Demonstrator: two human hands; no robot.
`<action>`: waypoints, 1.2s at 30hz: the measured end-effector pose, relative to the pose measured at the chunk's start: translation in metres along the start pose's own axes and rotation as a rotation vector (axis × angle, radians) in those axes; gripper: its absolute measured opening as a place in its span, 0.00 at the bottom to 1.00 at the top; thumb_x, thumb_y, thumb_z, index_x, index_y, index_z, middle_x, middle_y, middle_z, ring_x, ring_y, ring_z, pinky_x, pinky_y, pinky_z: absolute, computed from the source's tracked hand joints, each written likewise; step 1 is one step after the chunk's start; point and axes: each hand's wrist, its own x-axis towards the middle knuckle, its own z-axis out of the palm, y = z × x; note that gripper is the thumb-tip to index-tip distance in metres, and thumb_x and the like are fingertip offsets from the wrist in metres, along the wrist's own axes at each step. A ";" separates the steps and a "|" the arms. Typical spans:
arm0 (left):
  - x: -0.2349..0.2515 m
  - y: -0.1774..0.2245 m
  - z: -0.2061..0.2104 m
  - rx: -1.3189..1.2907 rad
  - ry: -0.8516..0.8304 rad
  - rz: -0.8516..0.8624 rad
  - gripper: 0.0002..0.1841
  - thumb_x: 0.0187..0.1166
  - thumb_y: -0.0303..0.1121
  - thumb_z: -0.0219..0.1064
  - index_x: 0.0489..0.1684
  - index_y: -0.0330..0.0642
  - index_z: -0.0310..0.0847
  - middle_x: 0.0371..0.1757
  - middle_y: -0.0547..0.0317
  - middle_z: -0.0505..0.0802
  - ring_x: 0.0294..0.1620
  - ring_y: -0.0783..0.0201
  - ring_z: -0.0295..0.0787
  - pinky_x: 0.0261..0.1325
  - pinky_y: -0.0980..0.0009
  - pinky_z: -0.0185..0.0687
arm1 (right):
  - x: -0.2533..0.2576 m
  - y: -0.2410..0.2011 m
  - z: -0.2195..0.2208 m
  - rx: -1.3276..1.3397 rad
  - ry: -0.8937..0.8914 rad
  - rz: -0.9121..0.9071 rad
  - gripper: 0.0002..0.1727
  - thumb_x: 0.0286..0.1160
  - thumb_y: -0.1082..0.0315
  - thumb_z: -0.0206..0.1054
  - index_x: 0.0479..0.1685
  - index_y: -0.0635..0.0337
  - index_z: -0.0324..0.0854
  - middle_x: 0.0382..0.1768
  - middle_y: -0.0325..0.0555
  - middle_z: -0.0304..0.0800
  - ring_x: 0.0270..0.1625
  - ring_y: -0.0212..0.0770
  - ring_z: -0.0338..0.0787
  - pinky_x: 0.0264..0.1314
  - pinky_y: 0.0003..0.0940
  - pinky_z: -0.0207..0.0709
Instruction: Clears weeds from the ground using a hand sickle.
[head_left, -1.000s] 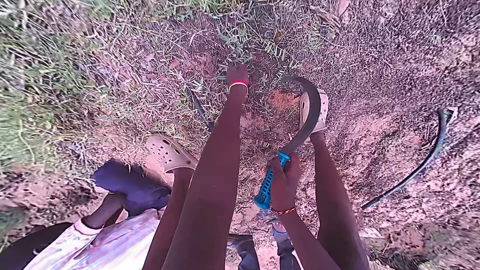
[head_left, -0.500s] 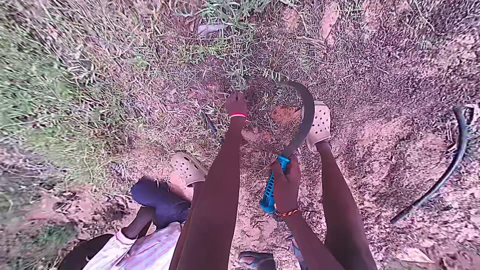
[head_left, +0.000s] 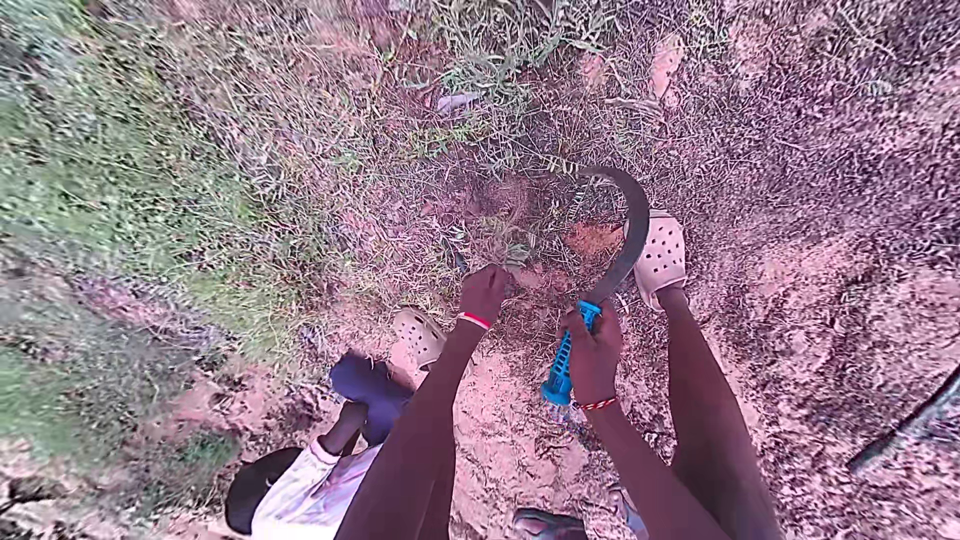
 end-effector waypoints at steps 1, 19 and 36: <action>-0.005 -0.012 -0.002 0.015 -0.051 -0.068 0.22 0.93 0.34 0.50 0.45 0.21 0.85 0.36 0.34 0.90 0.43 0.42 0.88 0.57 0.45 0.78 | 0.003 -0.004 0.000 0.005 -0.001 -0.019 0.18 0.76 0.75 0.60 0.64 0.72 0.70 0.25 0.39 0.81 0.21 0.27 0.83 0.26 0.22 0.80; 0.054 0.040 0.103 0.541 -0.282 0.118 0.34 0.80 0.26 0.63 0.90 0.52 0.65 0.90 0.40 0.67 0.90 0.32 0.58 0.78 0.30 0.64 | 0.013 0.009 -0.040 0.105 0.107 0.068 0.18 0.76 0.76 0.60 0.63 0.72 0.70 0.28 0.42 0.83 0.22 0.29 0.85 0.25 0.23 0.82; 0.113 0.020 0.101 0.847 -0.462 0.211 0.38 0.75 0.36 0.73 0.90 0.45 0.65 0.94 0.44 0.60 0.94 0.29 0.45 0.79 0.27 0.62 | 0.013 -0.004 -0.042 0.077 0.071 0.006 0.17 0.75 0.72 0.61 0.61 0.67 0.74 0.25 0.39 0.84 0.22 0.28 0.86 0.26 0.24 0.83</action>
